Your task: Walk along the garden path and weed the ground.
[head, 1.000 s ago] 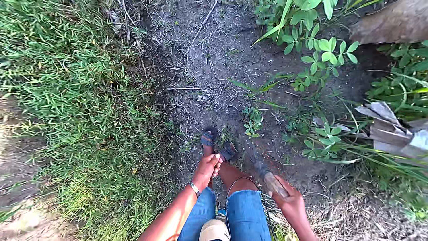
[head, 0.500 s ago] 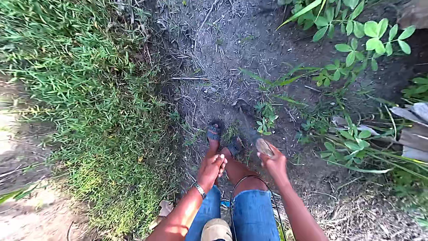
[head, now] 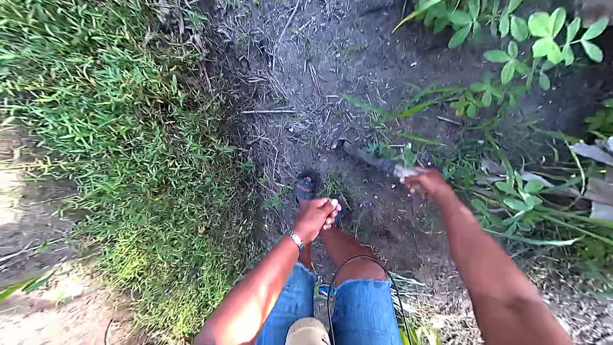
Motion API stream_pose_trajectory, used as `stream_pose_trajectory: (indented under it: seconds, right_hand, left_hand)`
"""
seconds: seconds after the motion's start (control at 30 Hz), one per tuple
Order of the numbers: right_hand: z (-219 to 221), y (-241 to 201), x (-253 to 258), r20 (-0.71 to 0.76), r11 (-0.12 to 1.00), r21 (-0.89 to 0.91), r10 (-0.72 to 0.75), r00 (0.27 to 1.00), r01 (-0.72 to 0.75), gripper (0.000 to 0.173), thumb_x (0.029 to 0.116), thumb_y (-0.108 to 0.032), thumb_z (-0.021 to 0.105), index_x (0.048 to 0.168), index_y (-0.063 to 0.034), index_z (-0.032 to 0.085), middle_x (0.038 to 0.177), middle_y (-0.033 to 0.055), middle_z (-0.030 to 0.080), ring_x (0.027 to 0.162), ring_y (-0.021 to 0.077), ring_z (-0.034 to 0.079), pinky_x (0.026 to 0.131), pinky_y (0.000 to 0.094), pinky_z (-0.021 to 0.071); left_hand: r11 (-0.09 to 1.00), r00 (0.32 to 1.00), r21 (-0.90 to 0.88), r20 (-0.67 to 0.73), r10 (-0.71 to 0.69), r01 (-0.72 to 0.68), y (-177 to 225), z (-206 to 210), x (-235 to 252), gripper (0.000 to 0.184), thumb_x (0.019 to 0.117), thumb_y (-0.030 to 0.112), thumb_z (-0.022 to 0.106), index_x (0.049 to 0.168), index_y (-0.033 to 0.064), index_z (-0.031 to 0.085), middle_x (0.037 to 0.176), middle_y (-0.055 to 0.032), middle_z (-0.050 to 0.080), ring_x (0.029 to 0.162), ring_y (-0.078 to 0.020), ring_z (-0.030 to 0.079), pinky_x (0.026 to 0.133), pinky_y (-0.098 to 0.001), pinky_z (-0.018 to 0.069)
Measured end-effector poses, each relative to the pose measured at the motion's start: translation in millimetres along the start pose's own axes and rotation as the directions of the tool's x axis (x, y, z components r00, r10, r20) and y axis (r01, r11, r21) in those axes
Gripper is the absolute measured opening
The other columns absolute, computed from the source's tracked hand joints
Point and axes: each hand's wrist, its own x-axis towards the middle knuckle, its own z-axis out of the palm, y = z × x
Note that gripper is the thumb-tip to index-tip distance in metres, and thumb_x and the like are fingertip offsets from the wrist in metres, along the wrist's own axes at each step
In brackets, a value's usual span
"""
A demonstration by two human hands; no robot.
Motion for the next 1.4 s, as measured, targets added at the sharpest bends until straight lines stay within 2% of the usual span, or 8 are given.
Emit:
stream_pose_trajectory:
  seconds: [0.1,0.17,0.23,0.3,0.47,0.6,0.97,1.4]
  right_hand:
    - [-14,-46,13,0.030,0.952,-0.274,-0.137,0.990,0.140,0.049,0.0877,-0.005,0.079,0.135,-0.0069,0.065,0.103,0.0223,0.069,0.074,0.0302,0.063,0.070,0.0513,0.0550]
    - [5,-74,-1,0.020,0.885,-0.424,-0.206,0.978,0.195,0.055,0.0806,-0.012,0.086,0.133,-0.0094,0.068,0.110,0.0286,0.070,0.085,0.0439,0.069,0.077,0.0663,0.0553]
    - [40,-87,-26,-0.006,0.831,-0.526,-0.213,0.977,0.178,0.051,0.0802,-0.020,0.085,0.128,-0.0094,0.070,0.117,0.0300,0.068,0.103,0.0509,0.067,0.086,0.0746,0.0516]
    - [79,-77,-50,-0.055,0.814,-0.563,-0.207,0.977,0.140,0.043,0.0826,-0.023,0.080,0.122,-0.0096,0.071,0.116,0.0276,0.069,0.109,0.0502,0.065,0.087,0.0735,0.0505]
    - [135,-45,-79,0.005,0.808,-0.585,-0.072,0.997,0.061,0.065,0.0896,-0.025,0.069,0.151,-0.0183,0.051,0.125,0.0201,0.070,0.118,0.0401,0.066,0.097,0.0617,0.0515]
    - [159,-30,-82,0.021,0.809,-0.581,-0.086,0.996,0.082,0.069,0.0904,-0.020,0.065,0.156,-0.0196,0.045,0.123,0.0186,0.071,0.116,0.0383,0.068,0.095,0.0594,0.0532]
    - [170,-26,-82,-0.022,0.834,-0.544,-0.129,0.991,0.096,0.064,0.0888,-0.019,0.067,0.151,-0.0205,0.050,0.119,0.0182,0.072,0.109,0.0386,0.070,0.088,0.0592,0.0551]
    - [176,-31,-83,-0.032,0.814,-0.578,-0.097,0.995,0.061,0.072,0.0848,-0.019,0.070,0.153,-0.0230,0.048,0.118,0.0154,0.073,0.111,0.0354,0.070,0.090,0.0563,0.0554]
  left_hand:
    - [0.997,0.997,0.024,-0.038,-0.066,0.067,13,3,17,0.026,0.1112,0.022,0.045,0.100,0.0039,0.060,0.066,0.0043,0.049,0.046,-0.0027,0.039,0.043,-0.0169,0.0339]
    - [0.996,0.992,0.043,-0.097,-0.079,0.083,20,6,31,0.027,0.1109,0.022,0.046,0.097,0.0039,0.060,0.063,0.0048,0.046,0.045,-0.0025,0.036,0.042,-0.0166,0.0313]
    - [0.995,0.985,0.059,-0.158,-0.066,0.076,30,8,45,0.031,0.1110,0.026,0.046,0.094,0.0046,0.060,0.061,0.0050,0.044,0.044,-0.0028,0.035,0.042,-0.0171,0.0302]
    - [0.995,0.976,0.086,-0.216,-0.034,0.054,40,10,61,0.034,0.1107,0.031,0.047,0.092,0.0056,0.059,0.058,0.0052,0.040,0.043,-0.0038,0.033,0.041,-0.0184,0.0292]
    - [0.953,0.958,0.286,-0.287,-0.015,0.101,62,22,86,0.044,0.1098,0.046,0.044,0.087,0.0101,0.056,0.056,0.0043,0.035,0.041,-0.0064,0.027,0.039,-0.0211,0.0259]
    - [0.922,0.952,0.367,-0.306,-0.009,0.126,67,29,107,0.043,0.1099,0.041,0.047,0.086,0.0072,0.059,0.060,0.0023,0.042,0.043,-0.0076,0.030,0.041,-0.0235,0.0270]
    - [0.934,0.955,0.331,-0.296,-0.034,0.136,54,34,128,0.053,0.1094,0.052,0.038,0.080,0.0095,0.051,0.057,0.0022,0.041,0.043,-0.0096,0.037,0.041,-0.0247,0.0342]
    - [0.950,0.949,0.272,-0.308,-0.067,0.155,59,36,125,0.047,0.1092,0.051,0.041,0.083,0.0125,0.045,0.057,0.0036,0.035,0.042,-0.0090,0.032,0.040,-0.0230,0.0302]
